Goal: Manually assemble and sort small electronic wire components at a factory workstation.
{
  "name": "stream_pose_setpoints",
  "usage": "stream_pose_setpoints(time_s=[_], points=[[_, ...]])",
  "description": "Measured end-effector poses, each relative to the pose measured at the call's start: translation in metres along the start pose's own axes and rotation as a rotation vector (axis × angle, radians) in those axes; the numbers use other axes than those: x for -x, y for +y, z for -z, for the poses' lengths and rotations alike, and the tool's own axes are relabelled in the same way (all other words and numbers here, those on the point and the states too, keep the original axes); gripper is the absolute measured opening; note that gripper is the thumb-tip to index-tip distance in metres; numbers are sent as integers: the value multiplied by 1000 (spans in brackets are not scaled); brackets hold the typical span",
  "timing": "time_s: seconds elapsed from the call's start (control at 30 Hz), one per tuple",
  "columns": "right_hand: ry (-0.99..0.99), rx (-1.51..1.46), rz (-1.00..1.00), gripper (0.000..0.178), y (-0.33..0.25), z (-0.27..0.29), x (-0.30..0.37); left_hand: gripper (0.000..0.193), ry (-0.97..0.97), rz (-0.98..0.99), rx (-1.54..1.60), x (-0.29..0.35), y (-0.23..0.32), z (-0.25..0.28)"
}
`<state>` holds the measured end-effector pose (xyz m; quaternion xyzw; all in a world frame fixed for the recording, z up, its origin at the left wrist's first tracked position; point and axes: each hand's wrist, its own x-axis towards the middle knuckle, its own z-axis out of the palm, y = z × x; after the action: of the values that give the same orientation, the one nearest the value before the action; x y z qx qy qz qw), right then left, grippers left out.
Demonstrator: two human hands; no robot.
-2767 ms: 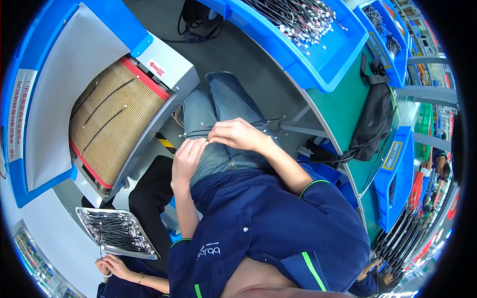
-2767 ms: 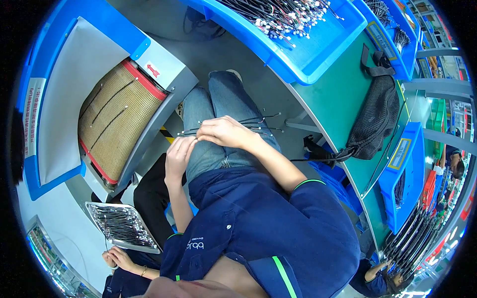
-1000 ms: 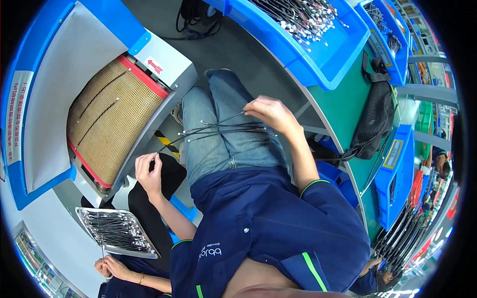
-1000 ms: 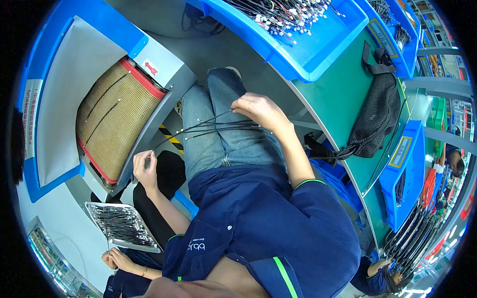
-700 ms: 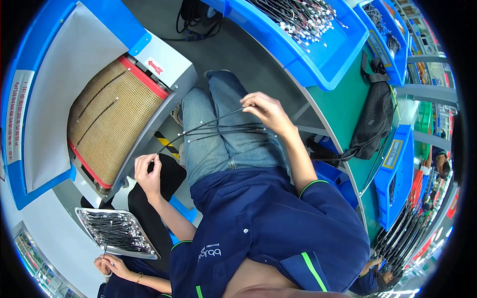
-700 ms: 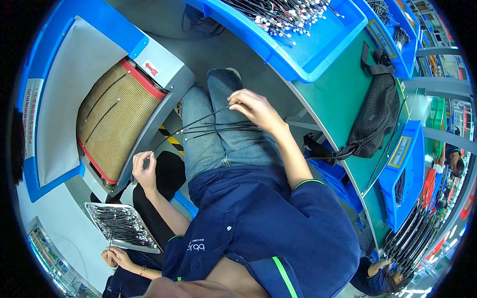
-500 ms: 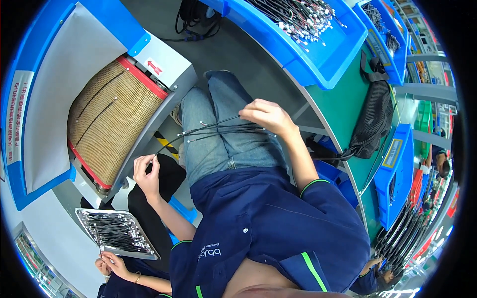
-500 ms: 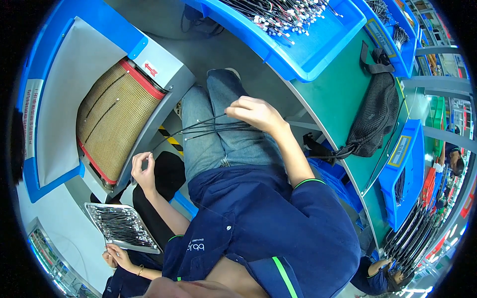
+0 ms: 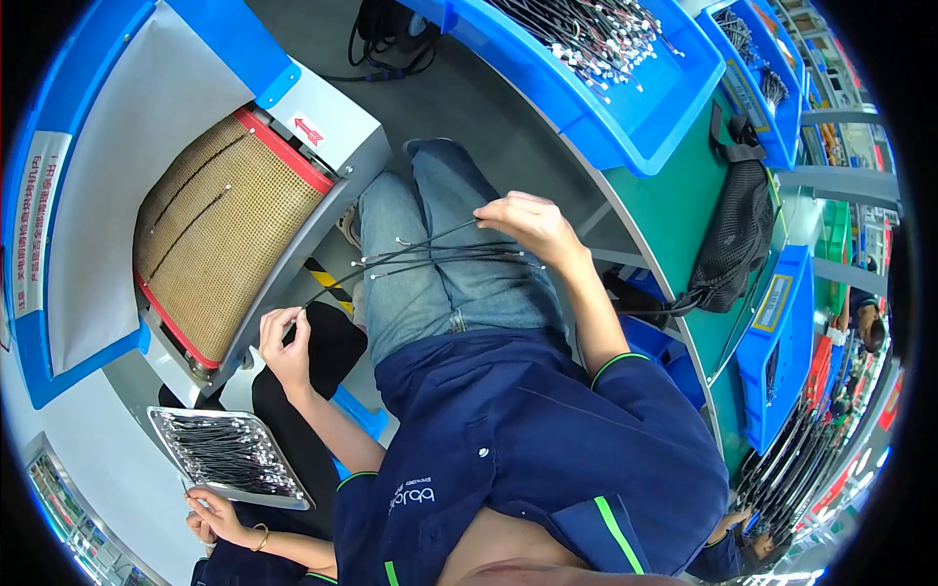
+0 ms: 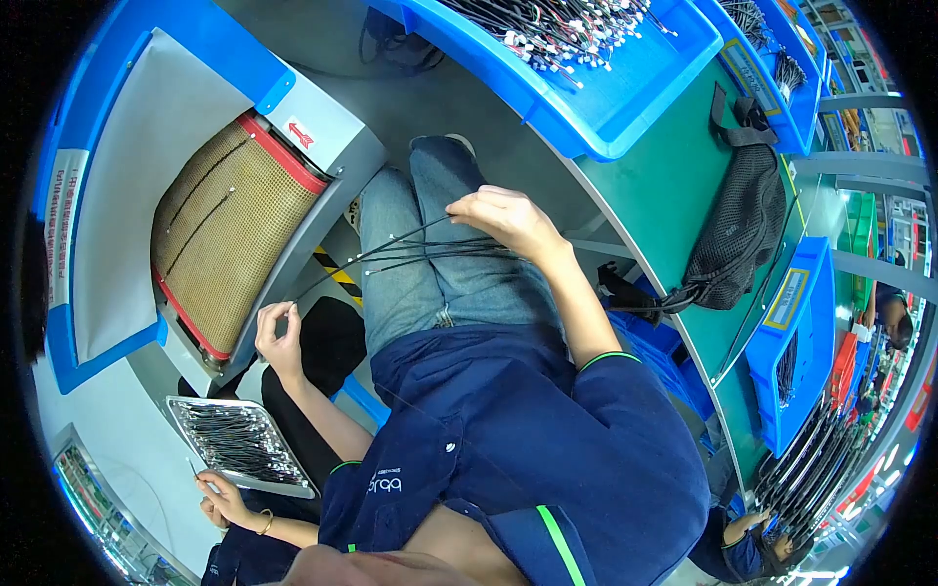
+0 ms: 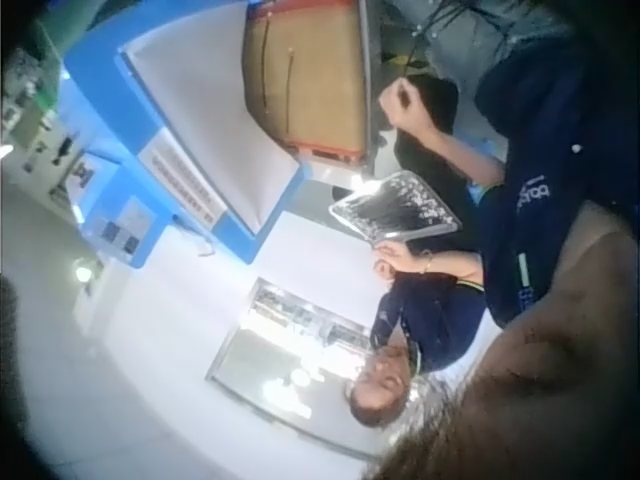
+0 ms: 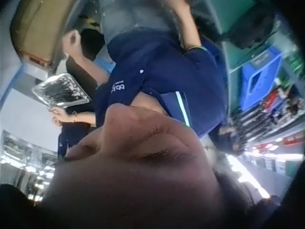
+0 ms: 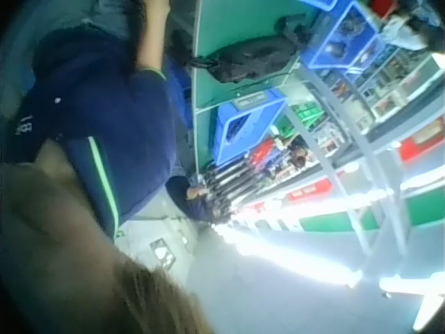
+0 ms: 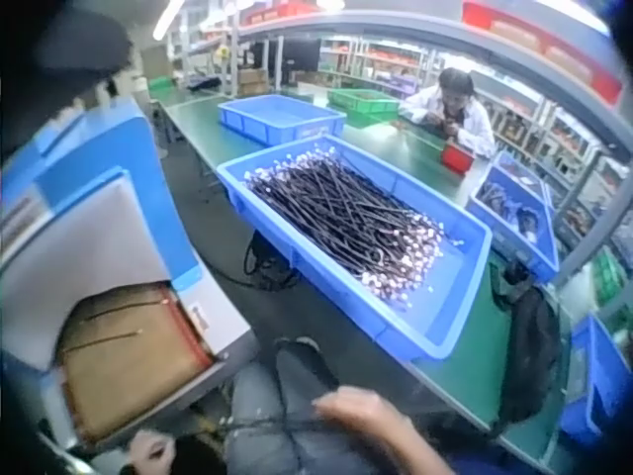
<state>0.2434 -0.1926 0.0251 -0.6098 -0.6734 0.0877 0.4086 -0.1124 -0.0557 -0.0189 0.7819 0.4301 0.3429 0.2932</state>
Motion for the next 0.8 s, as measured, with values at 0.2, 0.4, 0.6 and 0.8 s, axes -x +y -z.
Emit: stream_pose_setpoints(time_s=[0.2,0.4,0.6,0.8], points=[[-32,-57,-63,13,-3,0,-1,14,-8,-30,3,1,0,3],[-37,-82,-70,13,-7,1,-1,15,-29,-88,-4,0,0,9],[-1,-22,25,17,-10,0,-6,15,-38,-106,-14,1,2,14],[18,-113,105,17,-14,-1,-5,14,-45,-83,-15,2,2,18]])
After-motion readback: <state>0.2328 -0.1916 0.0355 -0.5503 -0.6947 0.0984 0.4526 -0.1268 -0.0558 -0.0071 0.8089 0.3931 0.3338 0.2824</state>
